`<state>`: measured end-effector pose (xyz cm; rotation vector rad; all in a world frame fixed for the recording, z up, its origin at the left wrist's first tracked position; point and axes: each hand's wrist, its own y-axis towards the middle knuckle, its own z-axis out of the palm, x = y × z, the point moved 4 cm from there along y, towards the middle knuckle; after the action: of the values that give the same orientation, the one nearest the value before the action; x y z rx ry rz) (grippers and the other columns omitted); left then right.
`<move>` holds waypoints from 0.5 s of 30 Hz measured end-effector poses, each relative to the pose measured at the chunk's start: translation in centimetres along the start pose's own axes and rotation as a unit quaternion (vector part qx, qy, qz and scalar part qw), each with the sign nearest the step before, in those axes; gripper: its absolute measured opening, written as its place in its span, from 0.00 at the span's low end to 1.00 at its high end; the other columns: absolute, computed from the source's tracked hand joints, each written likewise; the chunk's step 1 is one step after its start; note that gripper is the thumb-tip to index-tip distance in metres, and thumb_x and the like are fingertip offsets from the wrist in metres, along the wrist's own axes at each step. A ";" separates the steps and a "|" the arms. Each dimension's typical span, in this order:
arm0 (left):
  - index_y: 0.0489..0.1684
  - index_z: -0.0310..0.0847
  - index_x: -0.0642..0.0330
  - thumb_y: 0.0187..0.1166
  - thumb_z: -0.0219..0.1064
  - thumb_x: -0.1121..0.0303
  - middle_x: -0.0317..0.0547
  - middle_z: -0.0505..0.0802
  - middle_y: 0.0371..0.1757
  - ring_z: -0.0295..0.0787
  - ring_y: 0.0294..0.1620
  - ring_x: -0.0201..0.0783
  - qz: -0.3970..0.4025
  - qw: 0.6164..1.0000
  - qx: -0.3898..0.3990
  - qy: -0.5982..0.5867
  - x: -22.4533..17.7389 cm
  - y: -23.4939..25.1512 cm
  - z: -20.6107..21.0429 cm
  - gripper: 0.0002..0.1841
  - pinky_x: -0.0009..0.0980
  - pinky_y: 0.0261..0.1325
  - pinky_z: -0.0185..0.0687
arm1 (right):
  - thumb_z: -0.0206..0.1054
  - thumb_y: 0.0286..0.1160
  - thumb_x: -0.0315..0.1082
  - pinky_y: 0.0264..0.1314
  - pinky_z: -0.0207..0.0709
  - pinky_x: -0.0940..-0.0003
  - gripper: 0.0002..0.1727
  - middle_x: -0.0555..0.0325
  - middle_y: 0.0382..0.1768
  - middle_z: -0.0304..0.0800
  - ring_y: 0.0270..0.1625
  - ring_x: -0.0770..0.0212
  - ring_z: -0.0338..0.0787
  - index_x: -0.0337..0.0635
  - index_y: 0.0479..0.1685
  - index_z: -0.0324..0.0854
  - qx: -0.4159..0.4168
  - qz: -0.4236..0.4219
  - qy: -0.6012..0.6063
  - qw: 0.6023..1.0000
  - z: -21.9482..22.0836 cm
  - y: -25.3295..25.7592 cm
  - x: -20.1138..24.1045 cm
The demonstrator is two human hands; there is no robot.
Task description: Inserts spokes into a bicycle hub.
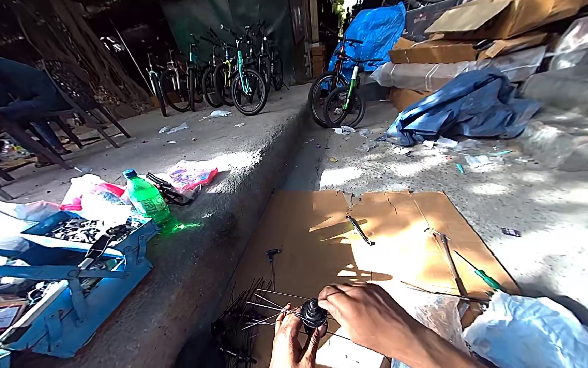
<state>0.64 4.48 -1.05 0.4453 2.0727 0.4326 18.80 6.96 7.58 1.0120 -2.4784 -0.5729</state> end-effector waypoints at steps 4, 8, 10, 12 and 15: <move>0.58 0.88 0.64 0.79 0.71 0.55 0.44 0.95 0.55 0.88 0.64 0.34 -0.019 1.000 0.006 -0.014 0.2 -0.3 -0.3 0.21 0.46 0.78 0.74 | 0.47 0.92 0.58 0.46 0.85 0.45 0.29 0.46 0.43 0.90 0.43 0.44 0.93 0.42 0.63 0.78 0.179 0.052 0.000 0.982 -0.9 1.8 1.5; 0.61 0.85 0.69 0.78 0.72 0.58 0.49 0.94 0.57 0.89 0.65 0.37 -0.065 0.996 -0.002 -0.068 0.2 -0.5 -0.7 0.23 0.42 0.76 0.79 | 0.56 0.88 0.56 0.56 0.85 0.49 0.29 0.54 0.52 0.91 0.49 0.54 0.92 0.54 0.82 0.74 0.144 0.150 0.201 0.957 -3.7 0.3 -0.9; 0.60 0.86 0.67 0.79 0.72 0.56 0.47 0.94 0.57 0.88 0.65 0.37 -0.070 0.995 -0.013 -0.064 0.3 -0.9 -1.0 0.23 0.43 0.76 0.79 | 0.58 0.88 0.51 0.45 0.89 0.57 0.22 0.59 0.47 0.93 0.41 0.61 0.92 0.56 0.74 0.81 0.042 0.214 0.262 0.940 -4.1 -2.6 -5.0; 0.60 0.86 0.66 0.78 0.72 0.56 0.45 0.94 0.56 0.88 0.64 0.37 -0.076 0.995 -0.028 -0.056 0.1 -1.2 -1.5 0.22 0.44 0.76 0.78 | 0.57 0.88 0.46 0.36 0.87 0.59 0.17 0.60 0.40 0.92 0.34 0.62 0.90 0.53 0.64 0.86 -0.041 0.302 0.232 0.924 -2.6 -7.0 -10.7; 0.62 0.83 0.72 0.76 0.73 0.64 0.53 0.93 0.59 0.87 0.66 0.39 -0.094 0.992 -0.048 -0.066 -0.6 -1.6 -2.3 0.22 0.41 0.77 0.79 | 0.56 0.87 0.45 0.62 0.82 0.39 0.20 0.44 0.52 0.93 0.56 0.44 0.92 0.42 0.61 0.87 0.066 0.482 0.075 0.870 3.3 -16.5 -17.3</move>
<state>-1.30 2.51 -0.25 0.2128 1.9356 0.3788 37.75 9.39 -7.18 -0.2210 -2.4889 0.0093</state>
